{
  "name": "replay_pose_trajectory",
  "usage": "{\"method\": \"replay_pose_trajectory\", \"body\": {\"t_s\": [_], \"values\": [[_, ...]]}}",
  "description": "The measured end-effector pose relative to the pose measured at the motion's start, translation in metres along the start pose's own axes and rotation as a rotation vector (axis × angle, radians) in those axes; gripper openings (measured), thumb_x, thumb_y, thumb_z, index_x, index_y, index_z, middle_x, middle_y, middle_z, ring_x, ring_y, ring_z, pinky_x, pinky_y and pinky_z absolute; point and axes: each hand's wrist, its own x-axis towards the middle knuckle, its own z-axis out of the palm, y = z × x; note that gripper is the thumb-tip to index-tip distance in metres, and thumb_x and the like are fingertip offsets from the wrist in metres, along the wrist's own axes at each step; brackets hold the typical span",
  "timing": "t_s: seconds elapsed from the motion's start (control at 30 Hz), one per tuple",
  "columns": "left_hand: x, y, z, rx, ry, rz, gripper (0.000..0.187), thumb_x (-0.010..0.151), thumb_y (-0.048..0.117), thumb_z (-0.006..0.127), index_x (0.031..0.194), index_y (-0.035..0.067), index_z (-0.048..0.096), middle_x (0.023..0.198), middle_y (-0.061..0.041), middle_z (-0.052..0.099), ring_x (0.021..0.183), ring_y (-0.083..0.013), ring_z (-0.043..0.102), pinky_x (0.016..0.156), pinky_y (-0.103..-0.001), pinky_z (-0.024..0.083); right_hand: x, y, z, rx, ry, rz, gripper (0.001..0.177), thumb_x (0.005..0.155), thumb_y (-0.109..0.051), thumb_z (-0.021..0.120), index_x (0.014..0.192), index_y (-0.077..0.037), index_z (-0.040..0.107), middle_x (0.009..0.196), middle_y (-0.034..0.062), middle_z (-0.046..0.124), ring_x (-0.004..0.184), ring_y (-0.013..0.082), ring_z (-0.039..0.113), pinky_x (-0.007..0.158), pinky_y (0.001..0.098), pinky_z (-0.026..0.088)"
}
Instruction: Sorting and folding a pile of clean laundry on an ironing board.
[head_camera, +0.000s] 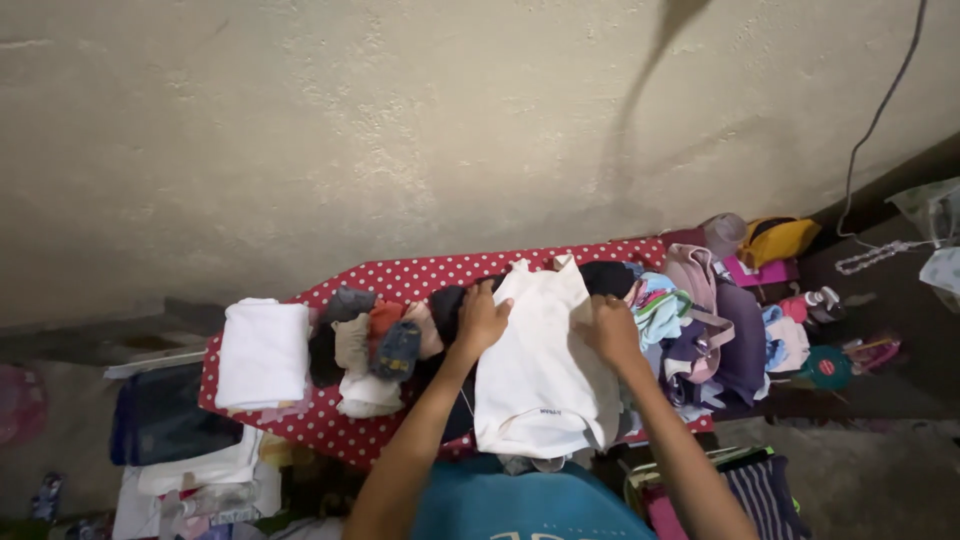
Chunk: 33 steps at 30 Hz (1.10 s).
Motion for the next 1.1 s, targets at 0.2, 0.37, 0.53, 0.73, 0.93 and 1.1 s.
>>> {"method": "replay_pose_trajectory", "body": {"t_s": [0.2,0.37,0.53,0.73,0.93,1.1], "values": [[0.011,-0.021,0.005,-0.258,-0.188,-0.227,0.039,0.077,0.032,0.086,0.097,0.002,0.072,0.090,-0.017,0.075,0.087,-0.0303,0.074,0.078,-0.040,0.057,0.003,0.001,0.003,0.094,0.105,-0.104,0.026,0.072,-0.005,0.078,0.095,0.000,0.067,0.089,0.0199,0.067,0.085,0.0388,0.065,0.077,0.0457,0.052],[0.010,-0.006,-0.028,-0.490,-0.225,-0.240,0.033,0.084,0.029,0.082,0.098,0.001,0.070,0.087,-0.010,0.074,0.078,-0.0160,0.069,0.071,-0.030,0.054,0.002,-0.003,-0.018,0.760,-0.096,0.094,0.017,0.081,-0.008,0.075,0.093,-0.003,0.065,0.083,0.0057,0.066,0.077,0.0178,0.061,0.069,0.0328,0.048],[0.002,-0.003,-0.059,-0.948,-0.306,-0.166,0.025,0.095,0.022,0.075,0.098,0.001,0.064,0.084,-0.002,0.065,0.075,-0.0066,0.057,0.067,-0.025,0.047,-0.002,-0.003,-0.040,0.828,-0.241,0.163,0.019,0.093,-0.022,0.073,0.094,-0.006,0.062,0.079,0.0016,0.060,0.072,0.0110,0.053,0.062,0.0298,0.042],[0.000,0.014,-0.101,-0.635,-0.351,0.038,0.021,0.100,0.022,0.069,0.100,0.003,0.061,0.078,-0.004,0.060,0.071,-0.0065,0.054,0.063,-0.025,0.046,-0.011,-0.014,-0.090,0.357,-0.289,0.224,0.031,0.093,-0.035,0.069,0.107,-0.011,0.058,0.072,0.0078,0.061,0.065,0.0162,0.057,0.058,0.0333,0.044],[0.009,0.026,-0.120,-0.421,-0.415,-0.016,0.020,0.092,0.018,0.073,0.102,0.000,0.072,0.074,-0.007,0.070,0.062,-0.0127,0.063,0.058,-0.029,0.050,-0.022,0.008,-0.096,0.668,-0.090,0.204,0.017,0.089,-0.016,0.076,0.101,-0.007,0.070,0.085,0.0039,0.069,0.076,0.0141,0.064,0.066,0.0303,0.051],[0.044,0.072,-0.163,-1.020,-0.376,0.069,0.022,0.092,0.004,0.076,0.112,-0.002,0.072,0.109,-0.007,0.070,0.100,-0.0128,0.069,0.089,-0.026,0.058,-0.010,-0.037,-0.167,1.076,0.228,0.277,0.019,0.087,0.000,0.078,0.103,-0.007,0.071,0.101,0.0052,0.072,0.088,0.0135,0.068,0.078,0.0272,0.056]]}}
